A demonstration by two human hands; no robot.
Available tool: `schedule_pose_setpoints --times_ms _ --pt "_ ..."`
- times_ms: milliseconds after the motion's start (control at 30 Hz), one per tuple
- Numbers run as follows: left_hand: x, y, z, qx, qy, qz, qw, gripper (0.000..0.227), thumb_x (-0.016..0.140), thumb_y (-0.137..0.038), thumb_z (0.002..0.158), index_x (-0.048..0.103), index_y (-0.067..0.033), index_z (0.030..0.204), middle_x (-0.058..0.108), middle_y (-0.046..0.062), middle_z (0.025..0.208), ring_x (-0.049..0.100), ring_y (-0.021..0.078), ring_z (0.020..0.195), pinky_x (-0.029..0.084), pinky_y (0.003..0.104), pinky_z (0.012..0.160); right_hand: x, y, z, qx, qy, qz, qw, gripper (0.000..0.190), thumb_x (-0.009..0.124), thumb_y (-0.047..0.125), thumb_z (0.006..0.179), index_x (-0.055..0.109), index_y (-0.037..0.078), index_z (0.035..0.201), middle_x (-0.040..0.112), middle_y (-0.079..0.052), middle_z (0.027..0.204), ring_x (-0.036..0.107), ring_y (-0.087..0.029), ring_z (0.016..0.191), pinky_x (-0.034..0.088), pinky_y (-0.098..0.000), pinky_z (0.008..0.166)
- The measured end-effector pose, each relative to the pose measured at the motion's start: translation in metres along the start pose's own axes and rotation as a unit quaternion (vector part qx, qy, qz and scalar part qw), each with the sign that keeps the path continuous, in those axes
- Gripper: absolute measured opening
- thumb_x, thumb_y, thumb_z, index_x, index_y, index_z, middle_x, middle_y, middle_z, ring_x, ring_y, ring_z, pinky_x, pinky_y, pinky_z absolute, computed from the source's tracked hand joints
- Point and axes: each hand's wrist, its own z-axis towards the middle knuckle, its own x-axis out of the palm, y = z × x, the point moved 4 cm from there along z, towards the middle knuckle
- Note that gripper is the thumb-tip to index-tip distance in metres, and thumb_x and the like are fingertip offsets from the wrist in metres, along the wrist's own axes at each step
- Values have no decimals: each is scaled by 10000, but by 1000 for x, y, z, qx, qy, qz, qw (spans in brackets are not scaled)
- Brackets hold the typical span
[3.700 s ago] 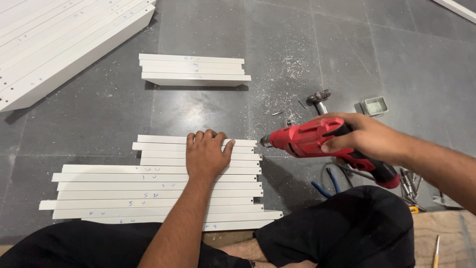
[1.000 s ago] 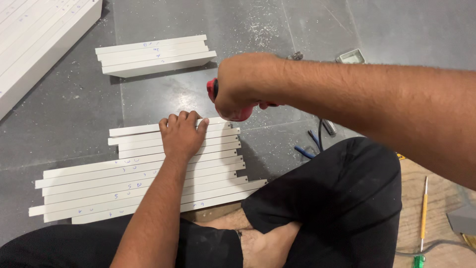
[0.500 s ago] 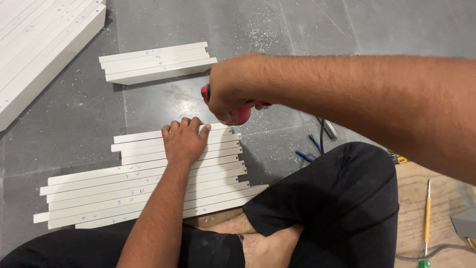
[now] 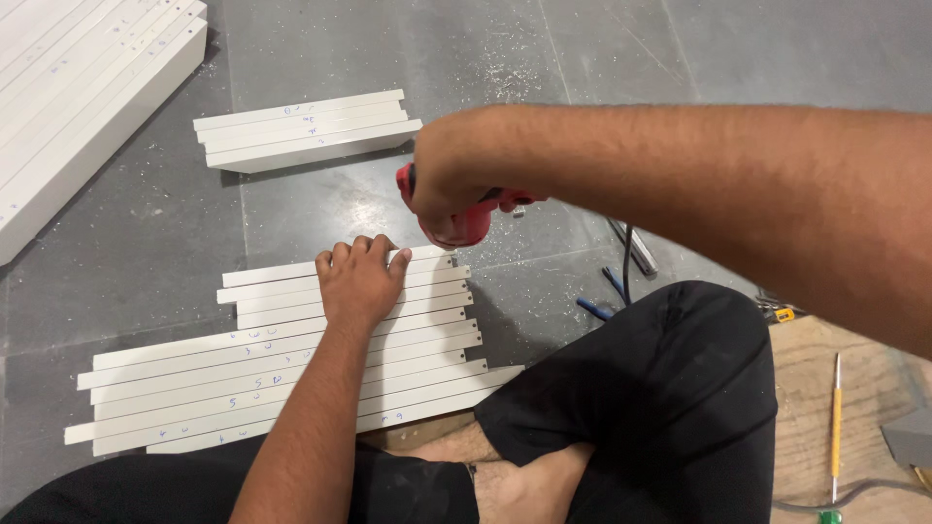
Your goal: The person sits on the floor and uses a red corded drill to make holes in white plastic profiles. They adjust the drill bit, then drill multiple holes in several stacked profiles, moving the pieces as needed.
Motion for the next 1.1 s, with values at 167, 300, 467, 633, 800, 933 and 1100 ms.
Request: schedule_pose_setpoints --times_ms 167,300,467,633,800,933,1100 --pt "2 1 0 4 -13 -2 1000 457 441 -544 1027 688 -212 1222 665 44 1222 548 251 1197 286 507 1123 0 -15 0 -15 -12 56 998 250 785 166 635 734 3 817 682 -175 714 630 -273 538 478 -416 464" --pt "6 3 -1 23 -78 10 997 432 487 -551 990 708 -232 1179 671 41 1243 554 292 1215 307 530 1101 0 -31 -7 -8 -22 114 993 254 784 201 634 709 8 781 665 -163 693 608 -270 523 476 -420 446" --pt "26 19 8 24 -79 19 996 435 481 -559 999 714 -246 1191 681 33 1279 583 295 1234 340 523 1125 7 -31 -6 -49 -33 157 986 129 750 170 593 713 95 690 653 -140 648 586 -257 494 479 -413 431" --pt "58 42 19 -11 -55 80 995 509 448 -648 1011 711 -330 1309 714 -17 1287 650 244 1228 393 527 1194 9 -14 10 -105 -32 11 994 227 625 42 498 776 55 667 749 -173 701 744 -265 599 564 -397 506" --pt "85 43 39 16 -116 208 971 506 469 -695 970 708 -396 1300 761 -26 1120 740 189 986 457 373 1102 8 -16 18 -113 -31 29 993 278 692 142 466 826 103 706 798 -108 749 753 -240 678 568 -400 529" --pt "101 50 44 -48 -38 241 969 460 498 -673 973 715 -393 1266 763 -67 1179 729 153 1147 373 442 1281 9 -17 24 -122 -11 34 992 305 677 138 467 831 99 728 791 -102 753 772 -229 654 546 -402 523" --pt "117 58 69 28 -28 246 968 449 462 -610 1027 718 -329 1265 771 -112 1084 722 -1 1091 418 296 1147 7 -13 29 -134 -4 41 990 216 674 158 484 808 104 645 785 -66 685 736 -205 575 520 -401 494"
